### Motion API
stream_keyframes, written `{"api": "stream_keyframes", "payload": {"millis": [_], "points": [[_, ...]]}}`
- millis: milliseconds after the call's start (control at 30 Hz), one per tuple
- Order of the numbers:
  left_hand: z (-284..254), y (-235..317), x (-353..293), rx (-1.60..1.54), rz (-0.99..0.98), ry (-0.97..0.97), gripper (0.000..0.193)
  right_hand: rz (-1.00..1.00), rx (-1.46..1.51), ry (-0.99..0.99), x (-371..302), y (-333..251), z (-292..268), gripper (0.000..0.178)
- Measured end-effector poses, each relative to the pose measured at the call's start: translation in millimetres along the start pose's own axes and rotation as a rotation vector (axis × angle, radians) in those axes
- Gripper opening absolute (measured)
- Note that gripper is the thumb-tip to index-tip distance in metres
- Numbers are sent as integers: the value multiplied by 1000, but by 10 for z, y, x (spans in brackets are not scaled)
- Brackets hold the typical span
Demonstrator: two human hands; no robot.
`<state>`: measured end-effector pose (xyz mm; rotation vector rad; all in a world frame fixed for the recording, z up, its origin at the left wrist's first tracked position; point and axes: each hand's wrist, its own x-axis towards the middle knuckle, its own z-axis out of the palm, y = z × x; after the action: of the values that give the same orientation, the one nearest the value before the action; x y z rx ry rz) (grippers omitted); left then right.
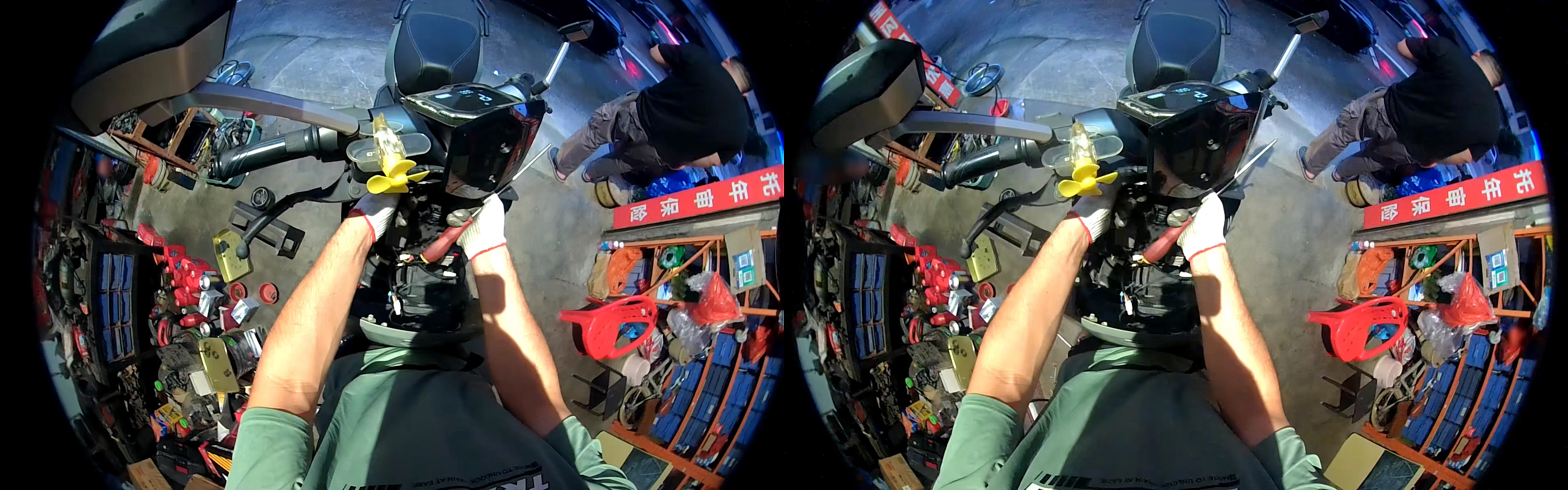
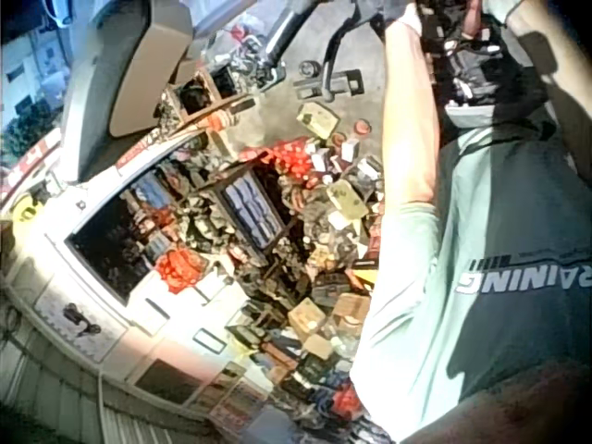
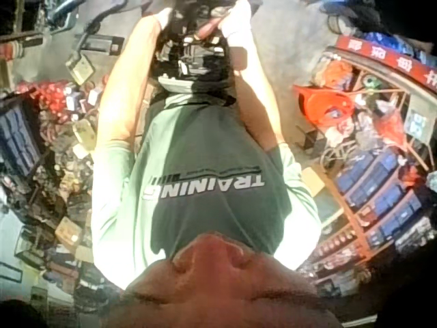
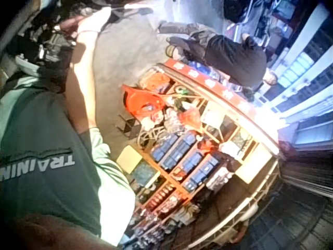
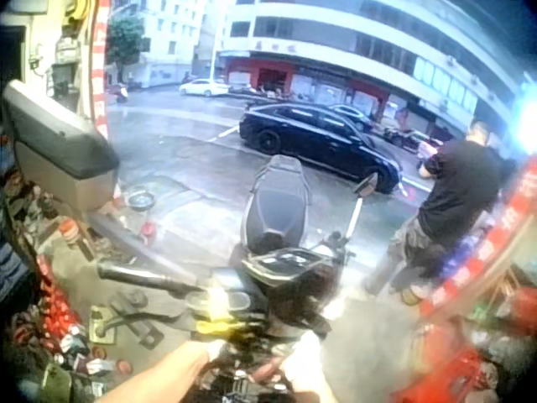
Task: The person works on the dashboard and upper frame of a motorcycle, using a screwdriver to tighten components and manipulating wires and connectors by hand inside the front panel.
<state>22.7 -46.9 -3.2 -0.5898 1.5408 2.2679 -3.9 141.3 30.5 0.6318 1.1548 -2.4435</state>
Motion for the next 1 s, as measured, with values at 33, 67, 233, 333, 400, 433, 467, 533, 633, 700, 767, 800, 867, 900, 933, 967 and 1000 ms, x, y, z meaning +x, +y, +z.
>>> {"api": "stream_keyframes", "payload": {"millis": [33,67,233,333,400,433,467,533,633,700,767,800,867,900,933,967,1000], "points": [[-30,-43,-3,-141,24,-40,31,14,29,-36,15,4,-19,26],[37,69,-130,-263,-13,-33,32,25,54,-69,25,-10,-42,25],[-78,36,-214,-436,27,-81,36,-3,128,-131,98,42,-89,25],[-120,92,-351,-403,-46,-169,42,65,89,-92,11,-6,-57,24],[-82,-11,-332,-549,-25,-194,43,27,60,-77,2,18,-30,24],[-52,-50,-329,-621,-13,-208,43,7,45,-71,-2,22,-17,24],[-2,-31,-360,-728,5,-260,42,40,82,-79,26,13,-41,24],[122,14,-397,-812,-2,-266,38,64,103,-123,65,-20,-111,21],[175,9,-390,-899,43,-254,37,99,101,-137,25,-24,-74,18],[155,18,-357,-954,63,-245,37,109,94,-113,4,-15,-36,20],[147,20,-325,-1000,62,-241,37,104,79,-61,-1,-1,-39,25],[164,18,-314,-903,142,-224,38,94,79,-70,9,0,-68,25],[210,9,-290,-705,299,-188,38,74,77,-88,30,-5,-126,25],[204,8,-265,-789,223,-182,39,67,67,-32,37,-8,-136,25],[187,26,-221,-872,146,-175,39,60,57,25,53,-10,-141,25],[149,32,-174,-951,71,-160,39,59,50,77,48,14,-112,26],[170,44,-128,-907,74,-104,39,74,10,81,17,10,-87,28]]}}
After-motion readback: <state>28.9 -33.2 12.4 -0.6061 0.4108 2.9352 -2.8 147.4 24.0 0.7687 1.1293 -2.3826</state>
